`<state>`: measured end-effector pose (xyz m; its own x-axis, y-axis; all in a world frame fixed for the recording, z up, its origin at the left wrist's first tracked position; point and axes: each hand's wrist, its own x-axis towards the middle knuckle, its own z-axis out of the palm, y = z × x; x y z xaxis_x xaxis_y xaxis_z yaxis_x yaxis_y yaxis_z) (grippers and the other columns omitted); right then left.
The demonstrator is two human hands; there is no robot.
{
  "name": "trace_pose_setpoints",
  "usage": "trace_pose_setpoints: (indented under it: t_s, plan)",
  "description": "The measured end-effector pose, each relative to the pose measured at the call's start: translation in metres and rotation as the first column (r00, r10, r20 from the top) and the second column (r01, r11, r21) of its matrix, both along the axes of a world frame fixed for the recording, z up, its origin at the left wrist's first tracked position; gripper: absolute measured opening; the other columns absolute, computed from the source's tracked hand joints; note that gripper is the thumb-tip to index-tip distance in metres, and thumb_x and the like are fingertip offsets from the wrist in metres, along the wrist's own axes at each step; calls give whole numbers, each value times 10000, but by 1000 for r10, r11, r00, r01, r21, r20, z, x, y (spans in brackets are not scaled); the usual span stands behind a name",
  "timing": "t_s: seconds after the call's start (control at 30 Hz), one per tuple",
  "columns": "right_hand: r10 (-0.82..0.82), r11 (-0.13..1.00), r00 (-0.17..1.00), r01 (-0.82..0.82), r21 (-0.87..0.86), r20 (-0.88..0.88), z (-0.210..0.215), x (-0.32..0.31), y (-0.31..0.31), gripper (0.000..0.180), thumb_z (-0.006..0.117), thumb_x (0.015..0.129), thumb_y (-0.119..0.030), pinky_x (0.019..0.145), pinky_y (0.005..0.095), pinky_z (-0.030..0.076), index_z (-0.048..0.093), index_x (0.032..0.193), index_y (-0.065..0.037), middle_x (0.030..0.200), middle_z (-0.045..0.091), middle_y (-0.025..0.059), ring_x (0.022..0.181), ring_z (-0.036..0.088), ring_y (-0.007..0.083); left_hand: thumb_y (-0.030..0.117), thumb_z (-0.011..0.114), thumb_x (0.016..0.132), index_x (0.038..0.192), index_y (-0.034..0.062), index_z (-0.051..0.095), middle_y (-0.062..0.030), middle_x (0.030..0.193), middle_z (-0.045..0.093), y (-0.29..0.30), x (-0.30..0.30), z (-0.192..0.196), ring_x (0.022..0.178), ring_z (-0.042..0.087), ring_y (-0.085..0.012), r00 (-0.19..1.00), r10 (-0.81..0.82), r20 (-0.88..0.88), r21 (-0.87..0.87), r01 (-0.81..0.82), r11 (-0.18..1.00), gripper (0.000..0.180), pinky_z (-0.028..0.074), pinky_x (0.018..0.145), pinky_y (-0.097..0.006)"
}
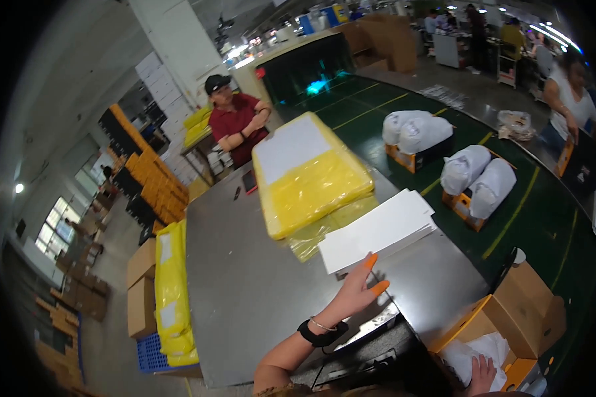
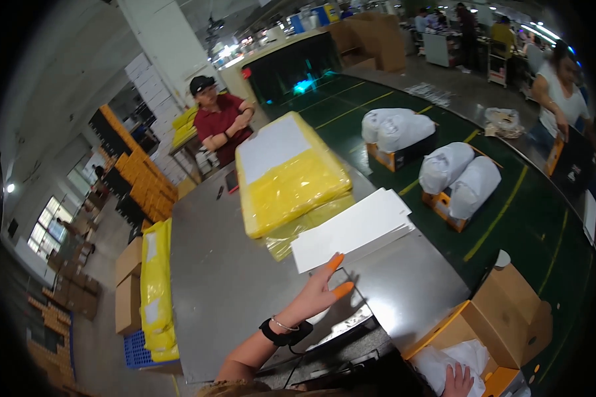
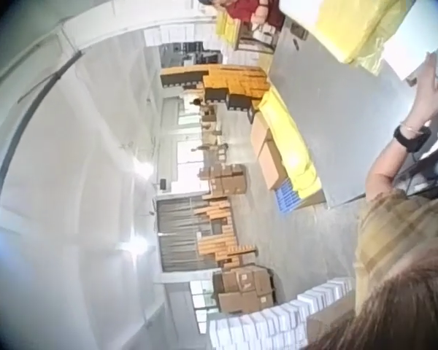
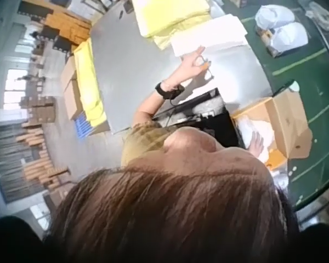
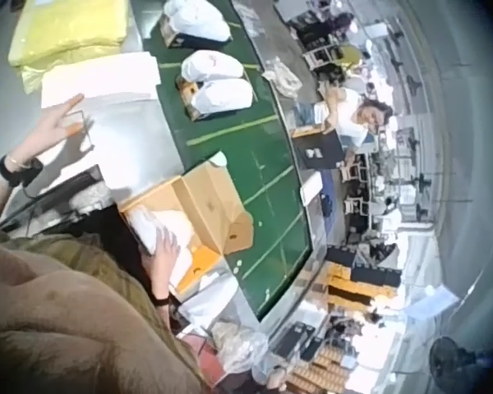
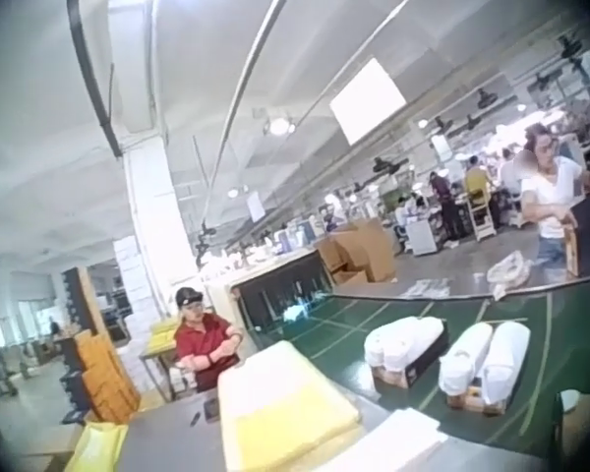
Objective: Packaging shoes into boxes at a factory conveyor belt.
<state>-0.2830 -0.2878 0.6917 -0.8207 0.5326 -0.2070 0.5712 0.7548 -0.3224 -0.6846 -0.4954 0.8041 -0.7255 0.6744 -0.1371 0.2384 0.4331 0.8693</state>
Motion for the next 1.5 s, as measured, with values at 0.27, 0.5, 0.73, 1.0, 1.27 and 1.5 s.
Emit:
trace_pose_setpoints:
  t_s: [0.27, 0.5, 0.73, 1.0, 1.27, 1.5]
  plan:
    - [21, 998, 999, -23, 59, 23, -4, -7, 0, 799, 548, 781, -533, 1058, 592, 268, 320, 1486, -234, 1513, 345, 84, 1370, 300, 412, 24, 582, 919, 1499, 40, 204, -132, 1507, 276, -14, 3, 25, 1271, 455, -249, 910, 68, 408, 651, -343, 677, 692, 457, 980, -324]
    - [59, 987, 994, -43, 155, -97, 11, -9, -7, 876, 716, 688, -415, 1034, 566, 301, 375, 1456, -167, 1451, 412, 163, 1306, 359, 456, 72, 562, 931, 1507, 82, 156, -55, 1224, 437, -2, 5, 72, 920, 543, -140, 942, 87, 324, 819, -325, 473, 705, 508, 841, -350]
    - [61, 986, 984, -34, 161, -166, 20, -18, -18, 787, 703, 745, -396, 1037, 562, 299, 421, 1423, -115, 1433, 426, 183, 1300, 352, 473, 129, 528, 952, 1463, 111, 207, -8, 1012, 524, -34, -21, 113, 793, 537, -100, 917, 160, 366, 865, -399, 303, 604, 480, 711, -318]
    - [80, 989, 979, -54, 140, -186, 33, -23, -17, 782, 677, 769, -447, 1041, 572, 293, 423, 1417, -91, 1422, 428, 210, 1296, 352, 487, 172, 450, 987, 1446, 114, 233, -44, 1010, 511, -63, -27, 143, 725, 453, -97, 960, 91, 266, 939, -280, 200, 511, 418, 625, -262]
    - [86, 990, 982, -65, 123, -168, 35, -32, -19, 784, 679, 767, -447, 1044, 573, 290, 423, 1414, -85, 1421, 427, 214, 1296, 350, 491, 134, 554, 945, 1503, 144, 112, -20, 935, 496, -61, -50, 159, 658, 435, -90, 948, -1, 317, 933, -311, 183, 712, 393, 538, -244]
    - [65, 994, 997, -61, 95, -44, 12, -16, -3, 884, 681, 748, -509, 1060, 579, 267, 336, 1471, -136, 1466, 377, 200, 1341, 302, 482, 117, 596, 910, 1496, 161, 146, 5, 839, 487, -25, -43, 136, 621, 438, -70, 911, -13, 413, 837, -374, 399, 740, 395, 481, -222]
